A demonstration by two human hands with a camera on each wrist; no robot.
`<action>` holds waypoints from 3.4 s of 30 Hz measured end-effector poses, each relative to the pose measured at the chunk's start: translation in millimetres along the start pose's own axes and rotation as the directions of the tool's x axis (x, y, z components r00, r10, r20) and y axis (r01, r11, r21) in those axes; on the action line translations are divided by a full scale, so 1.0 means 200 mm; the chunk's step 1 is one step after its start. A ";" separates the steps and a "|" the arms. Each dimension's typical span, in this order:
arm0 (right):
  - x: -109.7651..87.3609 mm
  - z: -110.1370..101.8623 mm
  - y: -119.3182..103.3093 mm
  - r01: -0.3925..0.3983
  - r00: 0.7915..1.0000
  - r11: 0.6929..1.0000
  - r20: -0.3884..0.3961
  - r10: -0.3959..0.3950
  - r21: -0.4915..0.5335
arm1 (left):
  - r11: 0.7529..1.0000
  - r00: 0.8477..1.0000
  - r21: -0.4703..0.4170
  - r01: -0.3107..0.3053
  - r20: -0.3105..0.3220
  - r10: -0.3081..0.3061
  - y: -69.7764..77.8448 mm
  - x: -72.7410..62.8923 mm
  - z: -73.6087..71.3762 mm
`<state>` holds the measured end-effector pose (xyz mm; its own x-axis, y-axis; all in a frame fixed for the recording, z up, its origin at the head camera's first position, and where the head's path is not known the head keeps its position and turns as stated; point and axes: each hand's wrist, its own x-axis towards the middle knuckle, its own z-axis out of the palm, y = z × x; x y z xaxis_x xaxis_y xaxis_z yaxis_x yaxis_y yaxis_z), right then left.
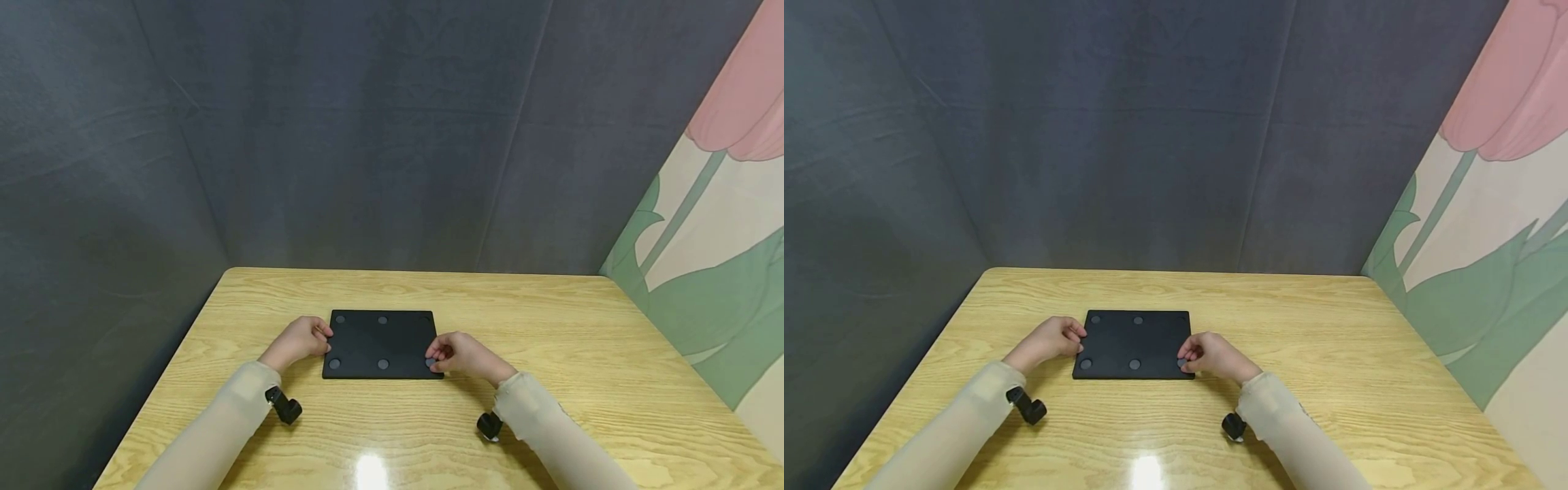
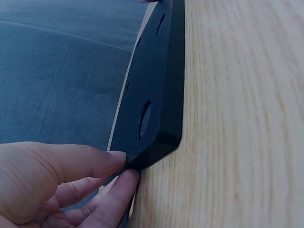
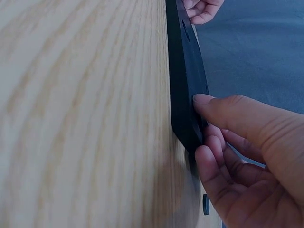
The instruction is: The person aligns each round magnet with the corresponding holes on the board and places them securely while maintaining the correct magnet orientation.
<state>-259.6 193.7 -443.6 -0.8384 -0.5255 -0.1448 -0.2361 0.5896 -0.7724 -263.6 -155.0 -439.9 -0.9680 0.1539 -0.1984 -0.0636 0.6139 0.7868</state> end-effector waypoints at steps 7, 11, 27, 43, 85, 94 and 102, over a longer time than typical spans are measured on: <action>0.00 0.00 0.00 -0.004 1.000 1.000 0.002 0.004 -0.006 | 1.000 1.000 -0.013 0.000 0.004 0.000 0.00 0.00 0.00; 0.00 0.00 0.00 -0.012 1.000 1.000 0.003 0.012 -0.002 | 1.000 1.000 -0.007 0.008 0.003 -0.008 0.00 0.00 0.00; 0.00 0.00 0.00 -0.009 1.000 1.000 0.005 0.009 -0.009 | 1.000 1.000 -0.008 0.009 0.004 -0.009 0.00 0.00 0.00; 0.00 -0.06 -0.09 0.040 0.998 0.997 -0.036 -0.042 -0.068 | 1.000 1.000 -0.020 0.005 0.013 -0.005 0.00 0.01 0.00; 0.07 -0.24 0.11 -0.053 0.963 0.997 -0.262 0.064 0.052 | 1.000 1.000 -0.009 0.022 0.005 -0.022 0.00 0.01 0.00; 0.09 -0.23 0.18 -0.092 0.970 0.994 -0.222 0.103 0.062 | 1.000 1.000 -0.024 0.016 0.012 -0.016 0.00 0.01 0.00; 0.10 -0.22 0.19 -0.137 0.964 0.990 -0.225 0.142 0.037 | 0.999 1.000 -0.021 0.029 0.011 -0.029 0.00 0.02 0.00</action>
<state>-306.3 232.4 -448.6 -0.9524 -0.2843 -0.1102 -0.1001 0.6329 -0.7678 -266.6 -153.4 -440.4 -0.9628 0.1448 -0.2279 -0.0971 0.6020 0.7926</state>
